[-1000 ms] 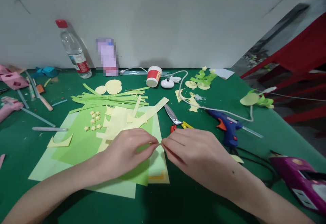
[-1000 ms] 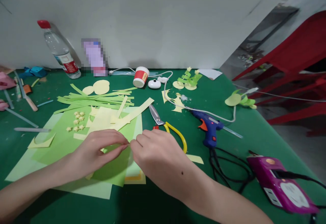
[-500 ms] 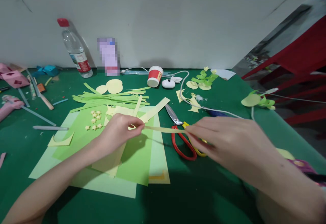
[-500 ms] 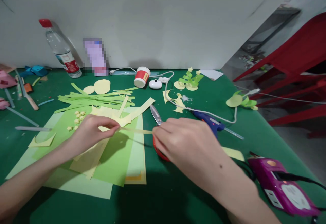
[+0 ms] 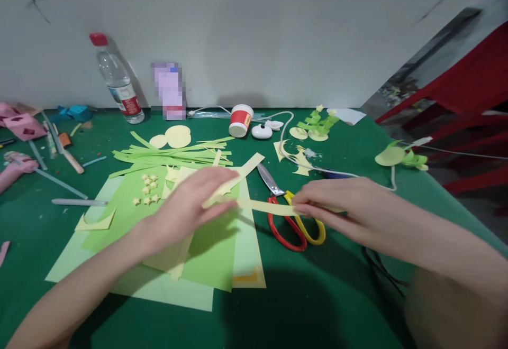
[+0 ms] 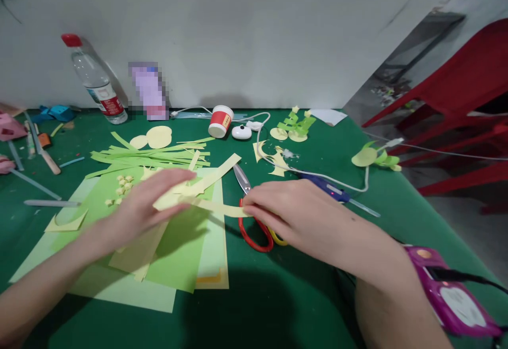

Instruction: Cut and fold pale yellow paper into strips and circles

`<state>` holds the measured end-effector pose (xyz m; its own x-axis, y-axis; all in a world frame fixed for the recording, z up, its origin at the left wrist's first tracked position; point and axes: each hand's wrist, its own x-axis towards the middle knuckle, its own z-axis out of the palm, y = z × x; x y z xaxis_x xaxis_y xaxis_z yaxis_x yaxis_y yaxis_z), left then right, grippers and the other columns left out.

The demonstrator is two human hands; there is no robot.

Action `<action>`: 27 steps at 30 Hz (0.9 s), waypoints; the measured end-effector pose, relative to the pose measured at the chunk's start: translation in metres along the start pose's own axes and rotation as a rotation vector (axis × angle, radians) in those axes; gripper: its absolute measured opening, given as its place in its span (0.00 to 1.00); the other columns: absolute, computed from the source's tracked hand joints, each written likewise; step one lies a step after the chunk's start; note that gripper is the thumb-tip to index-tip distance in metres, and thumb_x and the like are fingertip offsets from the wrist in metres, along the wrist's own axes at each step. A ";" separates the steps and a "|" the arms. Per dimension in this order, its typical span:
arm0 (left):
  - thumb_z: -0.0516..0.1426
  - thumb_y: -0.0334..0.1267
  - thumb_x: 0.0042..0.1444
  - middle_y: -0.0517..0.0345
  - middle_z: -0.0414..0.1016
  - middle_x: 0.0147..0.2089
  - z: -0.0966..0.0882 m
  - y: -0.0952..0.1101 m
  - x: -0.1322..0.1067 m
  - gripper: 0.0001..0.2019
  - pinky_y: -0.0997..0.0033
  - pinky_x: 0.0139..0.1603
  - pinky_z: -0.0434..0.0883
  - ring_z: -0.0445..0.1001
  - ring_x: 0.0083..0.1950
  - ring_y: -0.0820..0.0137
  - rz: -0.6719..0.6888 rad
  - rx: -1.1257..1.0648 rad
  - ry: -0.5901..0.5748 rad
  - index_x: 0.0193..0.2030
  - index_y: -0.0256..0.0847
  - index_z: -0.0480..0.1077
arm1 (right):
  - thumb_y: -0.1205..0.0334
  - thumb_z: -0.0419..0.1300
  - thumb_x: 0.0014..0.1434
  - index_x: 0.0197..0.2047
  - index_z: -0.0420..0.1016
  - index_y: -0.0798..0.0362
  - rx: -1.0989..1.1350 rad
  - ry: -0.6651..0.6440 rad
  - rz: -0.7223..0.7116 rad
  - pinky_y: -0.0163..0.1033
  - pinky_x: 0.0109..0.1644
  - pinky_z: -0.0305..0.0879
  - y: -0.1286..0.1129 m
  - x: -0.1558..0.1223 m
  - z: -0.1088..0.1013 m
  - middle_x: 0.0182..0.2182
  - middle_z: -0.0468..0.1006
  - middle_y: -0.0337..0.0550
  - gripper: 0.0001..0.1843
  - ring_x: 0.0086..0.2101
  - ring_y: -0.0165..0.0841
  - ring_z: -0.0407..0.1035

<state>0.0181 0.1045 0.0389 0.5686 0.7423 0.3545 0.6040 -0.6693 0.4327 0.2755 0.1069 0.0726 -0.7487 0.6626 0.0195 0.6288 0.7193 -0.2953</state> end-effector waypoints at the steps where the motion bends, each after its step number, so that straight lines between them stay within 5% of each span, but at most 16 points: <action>1: 0.53 0.43 0.56 0.51 0.68 0.53 0.005 0.006 -0.002 0.22 0.65 0.56 0.62 0.65 0.54 0.68 0.072 -0.018 -0.060 0.55 0.37 0.59 | 0.61 0.43 0.62 0.29 0.67 0.54 0.074 -0.029 0.004 0.33 0.27 0.58 -0.002 0.005 0.001 0.24 0.71 0.39 0.16 0.24 0.28 0.65; 5: 0.50 0.39 0.58 0.52 0.73 0.44 0.017 0.014 -0.005 0.15 0.63 0.54 0.63 0.70 0.45 0.69 0.079 -0.079 -0.137 0.51 0.36 0.64 | 0.58 0.42 0.63 0.30 0.68 0.53 0.301 -0.109 0.062 0.30 0.25 0.54 -0.006 0.015 0.001 0.22 0.67 0.35 0.17 0.22 0.25 0.59; 9: 0.51 0.42 0.57 0.62 0.72 0.26 0.009 0.014 -0.003 0.12 0.77 0.27 0.66 0.70 0.25 0.75 -0.187 -0.370 -0.296 0.44 0.41 0.69 | 0.52 0.50 0.58 0.36 0.71 0.51 0.370 -0.130 0.116 0.31 0.21 0.51 0.007 0.013 -0.002 0.20 0.67 0.33 0.14 0.19 0.25 0.56; 13: 0.50 0.44 0.57 0.62 0.71 0.25 -0.001 0.020 0.001 0.13 0.80 0.21 0.62 0.66 0.18 0.79 -0.410 -0.633 -0.411 0.35 0.38 0.70 | 0.53 0.58 0.51 0.35 0.73 0.50 0.384 -0.061 0.137 0.32 0.24 0.54 0.024 0.004 -0.007 0.24 0.72 0.36 0.11 0.22 0.27 0.60; 17: 0.47 0.42 0.59 0.61 0.71 0.24 -0.002 0.024 0.002 0.17 0.81 0.21 0.61 0.66 0.18 0.81 -0.515 -0.734 -0.406 0.25 0.35 0.66 | 0.55 0.63 0.47 0.32 0.74 0.50 0.609 0.261 0.312 0.31 0.23 0.56 0.033 0.000 -0.011 0.23 0.71 0.36 0.10 0.22 0.26 0.61; 20: 0.48 0.42 0.58 0.62 0.72 0.23 -0.001 0.026 0.001 0.14 0.81 0.22 0.64 0.69 0.19 0.80 -0.605 -0.910 -0.388 0.26 0.36 0.64 | 0.53 0.64 0.45 0.40 0.73 0.47 1.046 0.571 0.282 0.30 0.23 0.60 0.033 0.008 -0.006 0.24 0.69 0.34 0.18 0.22 0.24 0.62; 23: 0.49 0.43 0.58 0.61 0.73 0.22 0.000 0.028 0.001 0.12 0.80 0.22 0.66 0.71 0.19 0.78 -0.668 -1.030 -0.359 0.29 0.37 0.63 | 0.54 0.66 0.41 0.45 0.70 0.47 1.430 0.453 0.175 0.28 0.21 0.60 0.022 0.023 0.007 0.29 0.67 0.35 0.25 0.23 0.23 0.62; 27: 0.49 0.44 0.58 0.60 0.73 0.23 -0.001 0.031 0.001 0.13 0.76 0.25 0.69 0.72 0.22 0.75 -0.699 -1.064 -0.350 0.28 0.37 0.63 | 0.59 0.66 0.43 0.45 0.67 0.50 1.565 0.292 0.151 0.28 0.21 0.60 -0.001 0.037 0.024 0.29 0.67 0.36 0.24 0.24 0.23 0.62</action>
<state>0.0368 0.0847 0.0531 0.5286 0.7636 -0.3708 0.1878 0.3207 0.9284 0.2424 0.1254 0.0512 -0.5230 0.8521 0.0199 -0.2723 -0.1449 -0.9513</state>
